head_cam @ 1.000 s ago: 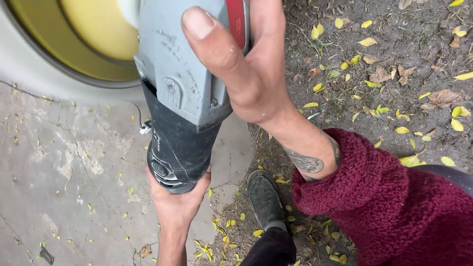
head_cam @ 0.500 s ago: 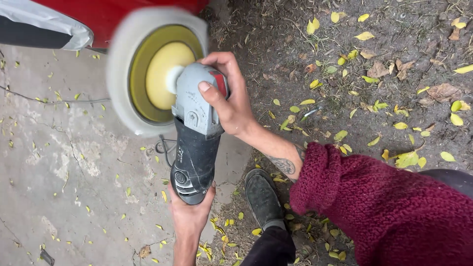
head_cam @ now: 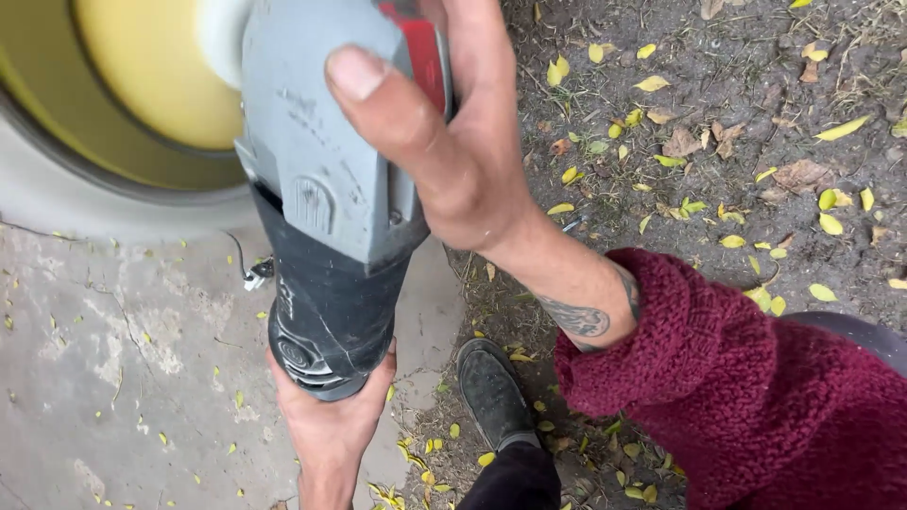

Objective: Polishing a red car using a power buffer and applying polishing compound with a brush.

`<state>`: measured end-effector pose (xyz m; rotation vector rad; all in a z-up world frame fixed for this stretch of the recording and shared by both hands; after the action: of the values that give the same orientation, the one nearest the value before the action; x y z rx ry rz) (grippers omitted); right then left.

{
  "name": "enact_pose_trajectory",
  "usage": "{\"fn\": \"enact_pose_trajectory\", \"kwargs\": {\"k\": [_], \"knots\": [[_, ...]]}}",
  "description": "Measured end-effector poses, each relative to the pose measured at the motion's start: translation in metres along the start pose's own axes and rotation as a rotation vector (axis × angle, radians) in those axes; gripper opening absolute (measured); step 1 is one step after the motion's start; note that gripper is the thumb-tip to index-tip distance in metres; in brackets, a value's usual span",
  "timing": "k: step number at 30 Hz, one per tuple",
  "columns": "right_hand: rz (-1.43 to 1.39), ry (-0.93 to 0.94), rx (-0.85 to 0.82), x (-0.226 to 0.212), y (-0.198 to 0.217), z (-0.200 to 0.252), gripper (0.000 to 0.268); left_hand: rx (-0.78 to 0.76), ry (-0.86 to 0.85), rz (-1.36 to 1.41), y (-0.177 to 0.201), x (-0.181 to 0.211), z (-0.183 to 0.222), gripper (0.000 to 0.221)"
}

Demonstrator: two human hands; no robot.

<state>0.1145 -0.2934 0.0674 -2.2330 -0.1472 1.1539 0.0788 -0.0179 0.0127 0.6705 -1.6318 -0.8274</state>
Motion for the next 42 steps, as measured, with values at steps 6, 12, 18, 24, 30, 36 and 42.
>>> {"fn": "enact_pose_trajectory", "kwargs": {"k": [6,12,18,24,30,36,42], "knots": [[0.056,0.041,0.034,0.029,0.016,0.017,0.049,-0.007,0.215,0.01,-0.017,-0.032,0.015,0.103],[0.009,-0.156,0.017,0.13,0.018,0.066,0.052,-0.041,0.262,-0.096,-0.031,-0.077,0.05,0.093],[0.098,-0.379,0.184,0.203,0.032,0.095,0.054,-0.196,0.489,-0.149,-0.033,-0.086,0.052,0.09],[-0.012,-0.185,0.081,0.155,0.012,0.076,0.051,-0.04,0.337,-0.198,-0.014,-0.1,0.056,0.102],[-0.16,-0.004,0.018,0.045,-0.012,0.023,0.046,0.079,0.059,-0.116,0.021,-0.028,0.013,0.104],[-0.209,-0.064,0.02,0.024,-0.022,0.004,0.045,0.117,-0.066,-0.06,0.029,0.012,-0.006,0.1],[0.007,0.001,-0.032,0.057,-0.012,0.029,0.05,0.036,0.098,0.086,-0.008,-0.053,0.035,0.099]]}}
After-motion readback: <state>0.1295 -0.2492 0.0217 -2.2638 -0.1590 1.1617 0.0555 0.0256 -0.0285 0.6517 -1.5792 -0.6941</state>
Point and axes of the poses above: each hand's wrist, its own z-axis away from the middle knuckle, its own y-axis out of the back of the hand, x = y × z, the point moved 8 cm from there along -z, towards the middle knuckle
